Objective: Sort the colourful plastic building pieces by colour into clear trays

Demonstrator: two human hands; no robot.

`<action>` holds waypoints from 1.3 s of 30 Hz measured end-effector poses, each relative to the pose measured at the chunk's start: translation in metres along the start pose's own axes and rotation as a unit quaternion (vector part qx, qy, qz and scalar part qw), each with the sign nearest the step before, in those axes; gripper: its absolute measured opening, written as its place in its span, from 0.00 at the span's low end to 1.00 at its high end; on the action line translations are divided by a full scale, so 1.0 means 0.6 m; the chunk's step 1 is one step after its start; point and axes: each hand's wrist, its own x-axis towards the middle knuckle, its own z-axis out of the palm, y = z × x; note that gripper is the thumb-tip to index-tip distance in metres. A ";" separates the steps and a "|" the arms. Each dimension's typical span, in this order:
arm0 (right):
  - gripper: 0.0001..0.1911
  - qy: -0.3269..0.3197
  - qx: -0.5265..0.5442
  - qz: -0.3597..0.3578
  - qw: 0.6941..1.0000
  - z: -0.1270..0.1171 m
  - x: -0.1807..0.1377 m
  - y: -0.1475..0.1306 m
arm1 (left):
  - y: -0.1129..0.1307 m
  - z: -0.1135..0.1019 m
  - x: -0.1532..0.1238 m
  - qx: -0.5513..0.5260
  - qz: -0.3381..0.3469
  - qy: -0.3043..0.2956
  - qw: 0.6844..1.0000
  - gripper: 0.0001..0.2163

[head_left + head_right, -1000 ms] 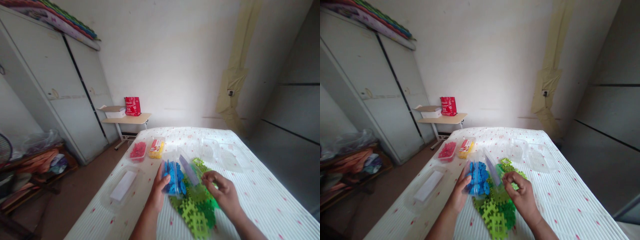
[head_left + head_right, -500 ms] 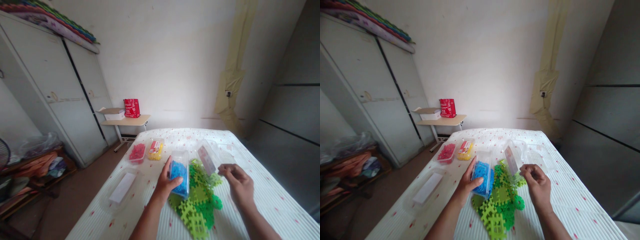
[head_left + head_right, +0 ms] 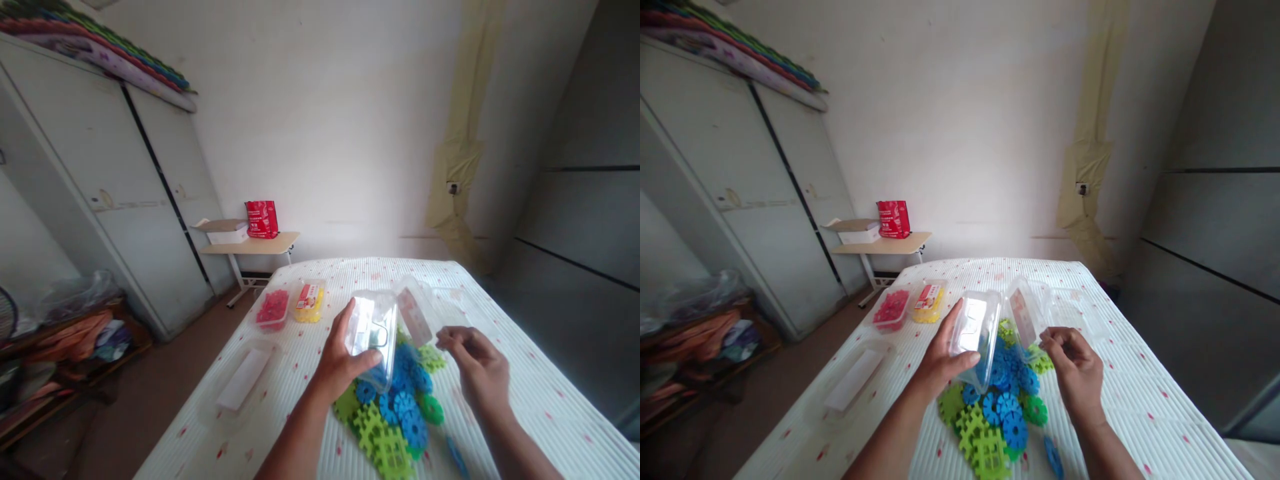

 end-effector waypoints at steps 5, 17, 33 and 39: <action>0.12 -0.022 0.009 0.012 1.000 -0.001 -0.003 0.007 | -0.023 -0.046 -0.013 -0.017 -0.033 0.046 0.998 0.41; 0.15 -0.225 0.075 0.052 0.970 0.054 -0.058 0.005 | -0.047 -0.101 -0.043 -0.325 -0.046 0.034 0.944 0.36; 0.14 -0.166 -0.468 -0.229 0.837 0.022 0.019 0.019 | -0.073 -0.089 -0.043 -0.405 -0.086 -0.006 0.910 0.34; 0.16 -0.153 -0.653 -0.092 0.736 0.017 0.127 0.029 | -0.083 -0.098 -0.039 -0.405 -0.090 0.005 0.910 0.34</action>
